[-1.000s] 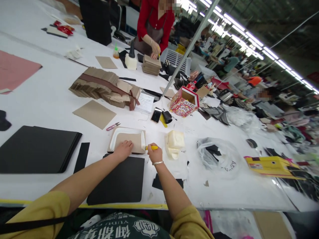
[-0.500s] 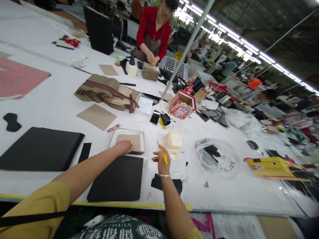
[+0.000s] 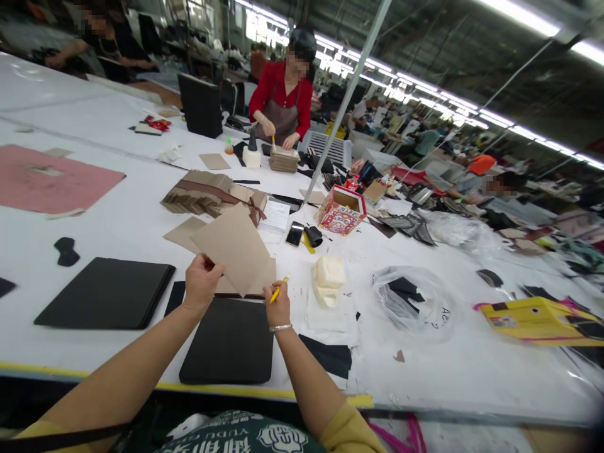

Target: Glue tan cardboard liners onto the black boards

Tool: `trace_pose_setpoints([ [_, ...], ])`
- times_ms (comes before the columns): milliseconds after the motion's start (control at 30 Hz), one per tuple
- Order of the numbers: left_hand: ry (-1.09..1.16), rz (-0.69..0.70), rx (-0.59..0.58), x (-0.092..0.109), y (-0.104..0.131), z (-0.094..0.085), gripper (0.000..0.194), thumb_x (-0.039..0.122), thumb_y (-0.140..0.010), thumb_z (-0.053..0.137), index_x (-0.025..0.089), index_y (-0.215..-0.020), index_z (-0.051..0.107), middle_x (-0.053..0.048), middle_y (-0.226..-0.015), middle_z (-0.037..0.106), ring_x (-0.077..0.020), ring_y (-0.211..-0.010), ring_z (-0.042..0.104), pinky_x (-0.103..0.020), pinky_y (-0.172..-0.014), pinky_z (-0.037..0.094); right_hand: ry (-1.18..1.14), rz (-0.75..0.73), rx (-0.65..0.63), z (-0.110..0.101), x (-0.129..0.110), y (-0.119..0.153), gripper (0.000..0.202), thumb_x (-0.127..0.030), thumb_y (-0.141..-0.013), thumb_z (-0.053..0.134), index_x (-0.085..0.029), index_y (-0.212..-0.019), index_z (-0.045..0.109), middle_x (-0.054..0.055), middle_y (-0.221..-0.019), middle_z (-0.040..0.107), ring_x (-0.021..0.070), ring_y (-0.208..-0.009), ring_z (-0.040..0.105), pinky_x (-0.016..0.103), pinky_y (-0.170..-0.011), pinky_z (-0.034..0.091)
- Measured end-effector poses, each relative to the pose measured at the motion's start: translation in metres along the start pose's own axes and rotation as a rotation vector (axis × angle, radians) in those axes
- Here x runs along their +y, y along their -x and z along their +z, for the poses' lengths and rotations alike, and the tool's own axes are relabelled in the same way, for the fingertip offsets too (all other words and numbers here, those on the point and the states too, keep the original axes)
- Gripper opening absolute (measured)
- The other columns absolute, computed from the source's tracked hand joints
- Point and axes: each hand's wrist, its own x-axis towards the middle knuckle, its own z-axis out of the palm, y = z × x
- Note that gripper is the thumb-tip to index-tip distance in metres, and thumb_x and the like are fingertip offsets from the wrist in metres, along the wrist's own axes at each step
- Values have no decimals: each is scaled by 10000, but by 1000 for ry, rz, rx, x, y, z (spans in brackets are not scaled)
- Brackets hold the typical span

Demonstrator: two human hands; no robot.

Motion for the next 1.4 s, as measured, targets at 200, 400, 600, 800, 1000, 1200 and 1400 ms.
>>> trace_pose_setpoints([
  [200,511,-203,-96,8,45,-2,367,292,-600,683,162,-893,504,-23,-868,612,-154,-753,592,-322,-664,495,-269,51,84,5,-3,4,313,-327,-709,570,-225,-903,345,-73,-623,553,111,-576,572,244,-586,480],
  [400,491,-278,-38,-10,53,-42,346,463,-714,572,250,-978,501,-13,-916,615,-142,-796,595,-290,-654,492,-406,5,-18,-34,-1,26,332,-315,-709,594,-221,-921,357,-82,-623,520,83,-556,521,241,-602,463],
  [600,71,-573,-128,-77,87,-96,387,462,-569,684,142,-768,598,6,-671,585,-114,-601,530,-223,-535,442,-243,55,-217,-70,40,72,297,-320,-738,591,-225,-921,377,-52,-666,531,99,-587,515,252,-601,452],
  [800,-270,-539,-253,-118,115,-117,328,472,-590,632,161,-692,640,24,-561,587,-115,-511,498,-215,-498,381,75,16,-203,-62,79,102,238,-350,-760,548,-215,-903,413,-27,-663,551,136,-607,548,287,-640,452],
  [1000,-373,-508,-229,-132,100,-112,270,434,-595,616,172,-642,659,-13,-637,659,-188,-666,585,-254,-611,428,335,-19,-89,-42,83,92,235,-394,-782,466,-206,-919,439,21,-717,609,180,-646,600,307,-640,451],
  [1200,-397,-499,-243,-143,93,-109,275,432,-627,590,169,-654,664,-21,-664,673,-198,-693,598,-261,-628,423,422,-28,-84,-31,87,86,235,-402,-801,421,-202,-922,438,27,-719,619,188,-629,611,297,-605,450],
  [1400,-446,-504,-258,-145,90,-109,289,442,-635,579,166,-644,665,-23,-643,669,-195,-668,594,-262,-607,414,476,1,-93,-28,93,87,231,-392,-805,411,-204,-935,442,21,-704,619,198,-615,612,298,-586,446],
])
